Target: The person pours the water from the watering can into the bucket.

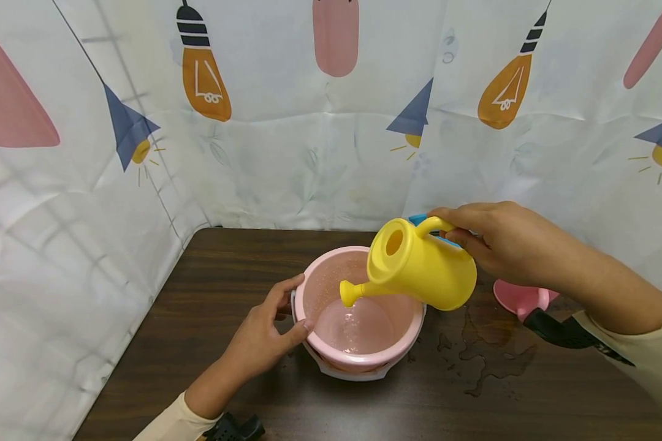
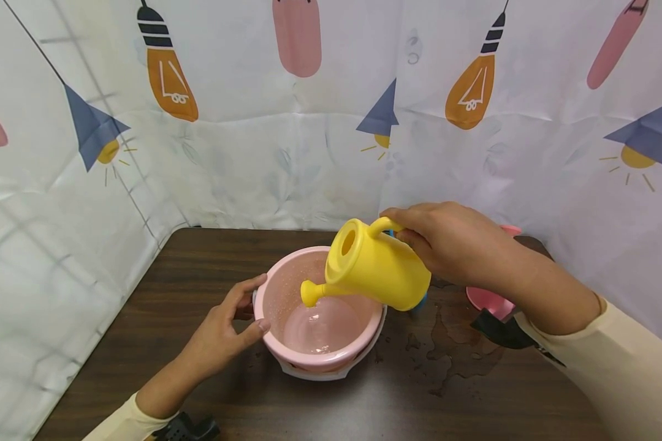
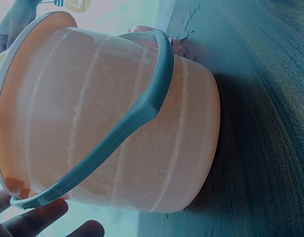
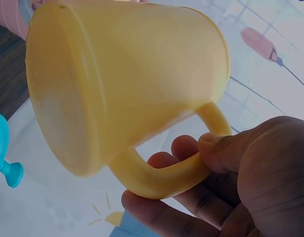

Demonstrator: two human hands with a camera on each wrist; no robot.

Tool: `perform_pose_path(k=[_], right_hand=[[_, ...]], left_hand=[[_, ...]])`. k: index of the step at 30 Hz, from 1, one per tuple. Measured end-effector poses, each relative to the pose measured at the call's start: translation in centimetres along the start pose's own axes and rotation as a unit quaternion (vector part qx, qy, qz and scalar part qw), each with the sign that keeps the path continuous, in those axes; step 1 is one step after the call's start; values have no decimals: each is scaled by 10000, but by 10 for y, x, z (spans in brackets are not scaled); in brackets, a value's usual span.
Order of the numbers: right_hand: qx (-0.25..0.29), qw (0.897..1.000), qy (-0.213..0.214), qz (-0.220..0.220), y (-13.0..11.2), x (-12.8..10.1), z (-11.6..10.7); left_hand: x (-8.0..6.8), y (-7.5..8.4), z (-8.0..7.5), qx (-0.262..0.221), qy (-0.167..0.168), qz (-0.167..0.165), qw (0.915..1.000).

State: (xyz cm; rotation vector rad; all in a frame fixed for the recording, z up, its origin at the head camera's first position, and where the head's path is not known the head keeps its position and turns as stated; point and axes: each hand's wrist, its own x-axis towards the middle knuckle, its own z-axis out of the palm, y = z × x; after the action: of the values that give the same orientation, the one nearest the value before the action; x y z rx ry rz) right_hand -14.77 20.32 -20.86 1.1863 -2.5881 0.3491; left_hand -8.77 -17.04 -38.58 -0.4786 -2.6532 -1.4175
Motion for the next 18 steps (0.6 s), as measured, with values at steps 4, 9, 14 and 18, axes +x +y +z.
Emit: perform_pose_path(k=[4,9,14,18], right_hand=[[-27,10000,24,6,-1,1,1],[25,10000,22,-33,0,2,1],[49,10000,-19,-15,-1,2,1],[66,9999,63,-87,-1,3,1]], left_hand=[[0,0,0,38,-10,-46,10000],[1,-1,0,65,-13,-32,10000],[1,-1,1,17,-21,-36,10000],[1,0,1,-15,-18,-27,10000]])
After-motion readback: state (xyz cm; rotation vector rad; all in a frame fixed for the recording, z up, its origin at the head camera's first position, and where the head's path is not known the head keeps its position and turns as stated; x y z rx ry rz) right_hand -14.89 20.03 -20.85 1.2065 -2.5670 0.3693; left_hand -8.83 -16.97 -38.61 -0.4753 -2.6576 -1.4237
